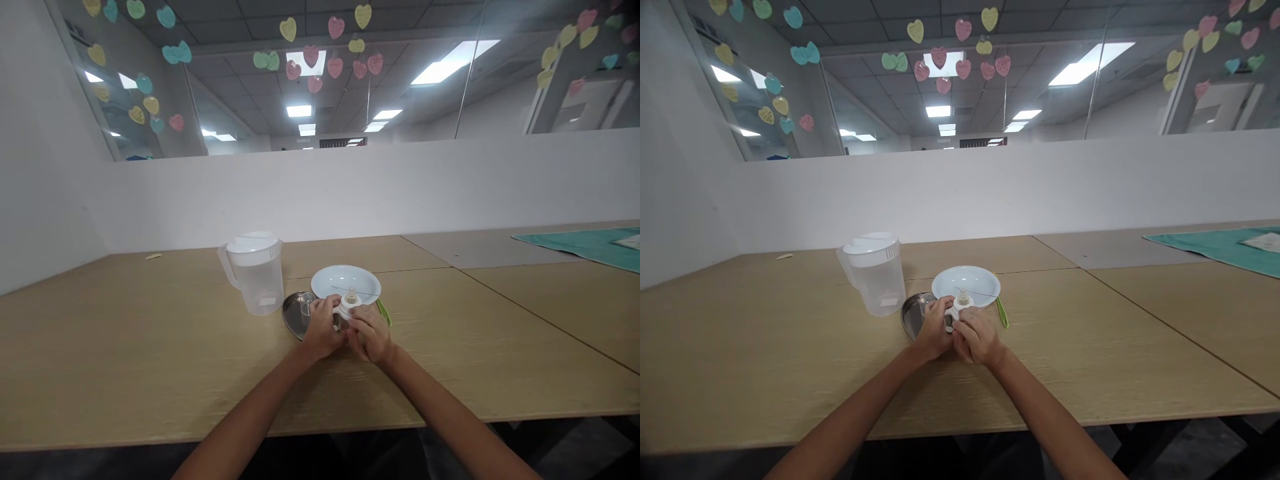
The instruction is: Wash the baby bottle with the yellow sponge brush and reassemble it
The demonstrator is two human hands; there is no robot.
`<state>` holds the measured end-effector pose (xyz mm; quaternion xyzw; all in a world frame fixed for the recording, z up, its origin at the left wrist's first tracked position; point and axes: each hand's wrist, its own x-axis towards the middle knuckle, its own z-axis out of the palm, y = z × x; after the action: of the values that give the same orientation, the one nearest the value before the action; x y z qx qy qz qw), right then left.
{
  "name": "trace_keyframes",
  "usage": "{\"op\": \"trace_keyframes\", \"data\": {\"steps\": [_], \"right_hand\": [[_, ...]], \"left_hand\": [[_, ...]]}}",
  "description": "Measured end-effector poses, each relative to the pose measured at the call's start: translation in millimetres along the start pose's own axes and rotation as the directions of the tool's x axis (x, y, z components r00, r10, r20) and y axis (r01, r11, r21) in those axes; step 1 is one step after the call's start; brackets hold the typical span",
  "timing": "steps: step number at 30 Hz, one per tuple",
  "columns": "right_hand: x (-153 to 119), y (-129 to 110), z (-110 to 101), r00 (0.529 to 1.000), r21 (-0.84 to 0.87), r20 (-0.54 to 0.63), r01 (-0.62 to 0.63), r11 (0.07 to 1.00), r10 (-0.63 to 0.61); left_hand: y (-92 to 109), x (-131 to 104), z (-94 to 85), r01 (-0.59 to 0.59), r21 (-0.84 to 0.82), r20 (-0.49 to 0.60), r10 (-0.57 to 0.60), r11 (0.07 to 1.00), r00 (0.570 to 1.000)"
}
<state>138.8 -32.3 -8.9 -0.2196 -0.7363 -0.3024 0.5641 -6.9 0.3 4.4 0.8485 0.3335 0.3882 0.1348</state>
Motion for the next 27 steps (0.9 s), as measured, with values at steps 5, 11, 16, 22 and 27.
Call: {"op": "trace_keyframes", "data": {"steps": [5,11,16,22,27], "right_hand": [[-2.3,1.8,2.3,0.947,-0.001,-0.159,-0.283,0.959,0.280],[-9.1,3.9,6.6,0.933,0.069,-0.160,-0.316,0.946,0.323],[-3.5,6.3,5.1,0.798,0.103,0.057,-0.603,0.791,0.601],[-3.4,7.3,4.5,0.809,0.135,0.168,-0.585,0.800,0.564],[0.9,6.0,6.1,0.791,0.095,0.176,-0.606,0.790,0.586]], "left_hand": [[2.2,-0.6,0.4,-0.016,0.018,-0.029,0.017,1.000,0.999],[0.2,-0.5,0.6,-0.046,0.025,0.000,0.046,0.999,0.999],[-3.5,-0.1,0.3,-0.066,0.033,0.022,0.065,0.997,0.998],[-0.9,-0.7,-0.5,-0.078,0.043,0.016,0.077,0.996,0.997],[5.2,-0.7,-1.8,-0.076,0.092,0.011,0.075,0.993,0.997]]}}
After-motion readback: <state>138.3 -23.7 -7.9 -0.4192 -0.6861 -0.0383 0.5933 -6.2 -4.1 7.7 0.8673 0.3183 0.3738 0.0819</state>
